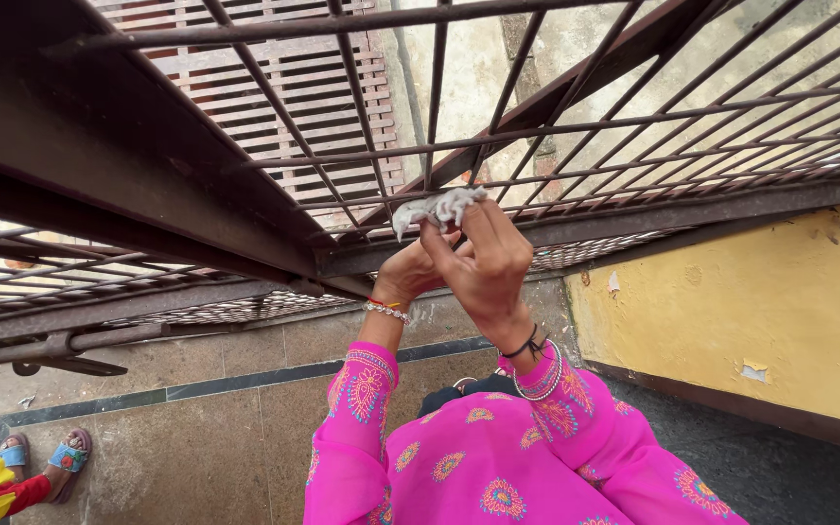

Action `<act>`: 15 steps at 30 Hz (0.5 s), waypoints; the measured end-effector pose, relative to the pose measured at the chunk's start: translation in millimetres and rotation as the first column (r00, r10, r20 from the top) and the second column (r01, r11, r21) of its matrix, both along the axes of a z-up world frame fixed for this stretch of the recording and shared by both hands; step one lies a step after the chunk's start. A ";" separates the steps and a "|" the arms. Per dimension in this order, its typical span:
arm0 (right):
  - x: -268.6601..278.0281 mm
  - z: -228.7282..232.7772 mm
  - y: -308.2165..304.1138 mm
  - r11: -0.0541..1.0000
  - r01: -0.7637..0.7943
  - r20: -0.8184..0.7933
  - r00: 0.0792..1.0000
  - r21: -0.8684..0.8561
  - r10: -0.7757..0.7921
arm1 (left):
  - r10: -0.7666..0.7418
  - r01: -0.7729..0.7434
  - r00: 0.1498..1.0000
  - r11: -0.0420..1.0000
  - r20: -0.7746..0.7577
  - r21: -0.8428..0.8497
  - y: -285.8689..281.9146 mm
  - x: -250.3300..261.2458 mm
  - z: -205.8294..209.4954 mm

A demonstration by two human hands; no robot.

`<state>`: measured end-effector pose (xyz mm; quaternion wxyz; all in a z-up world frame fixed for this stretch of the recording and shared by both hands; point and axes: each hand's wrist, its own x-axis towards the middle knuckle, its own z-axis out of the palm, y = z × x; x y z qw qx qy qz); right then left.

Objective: The person wipes the metal bars of a gate with a cloth, cleaning the vertical bars and the horizontal frame.

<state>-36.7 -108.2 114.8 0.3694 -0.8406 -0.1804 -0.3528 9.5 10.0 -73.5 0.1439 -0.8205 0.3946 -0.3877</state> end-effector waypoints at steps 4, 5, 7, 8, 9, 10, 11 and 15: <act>1.2 -12.6 1.0 1.000 -0.030 -0.028 0.999 -0.009 0.030 | 0.090 -0.087 0.996 0.982 -0.008 0.166 -0.2 2.7 -1.5; -2.5 -13.6 -2.4 0.999 -0.047 -0.040 0.998 -0.018 0.046 | 0.068 -0.067 0.998 0.991 -0.007 0.117 -0.4 0.5 2.0; -13.5 -10.3 -12.8 0.998 0.001 -0.027 1.000 0.065 0.000 | 0.026 -0.026 1.000 0.999 0.003 0.022 1.4 -1.6 12.2; -17.6 -7.7 -17.0 0.994 0.024 -0.025 0.999 0.105 -0.021 | 0.001 -0.001 1.000 1.000 -0.016 0.021 1.2 -0.9 16.0; -16.9 -5.5 -19.3 0.994 0.040 0.017 0.999 0.100 -0.042 | -0.024 0.025 0.999 0.999 -0.035 0.020 1.2 0.5 18.8; -15.3 -3.5 -21.5 0.994 0.055 0.056 0.997 0.096 -0.061 | -0.047 0.048 0.997 0.999 -0.058 0.018 1.4 -1.4 20.3; -13.0 -1.9 -22.7 0.993 0.070 0.095 0.992 0.093 -0.078 | -0.059 0.058 0.997 0.998 -0.050 -0.024 1.1 -4.9 21.8; 2.3 1.4 -13.9 0.988 0.135 0.096 0.985 0.080 -0.142 | -0.099 0.095 0.995 0.990 -0.029 -0.107 -0.4 -3.9 31.6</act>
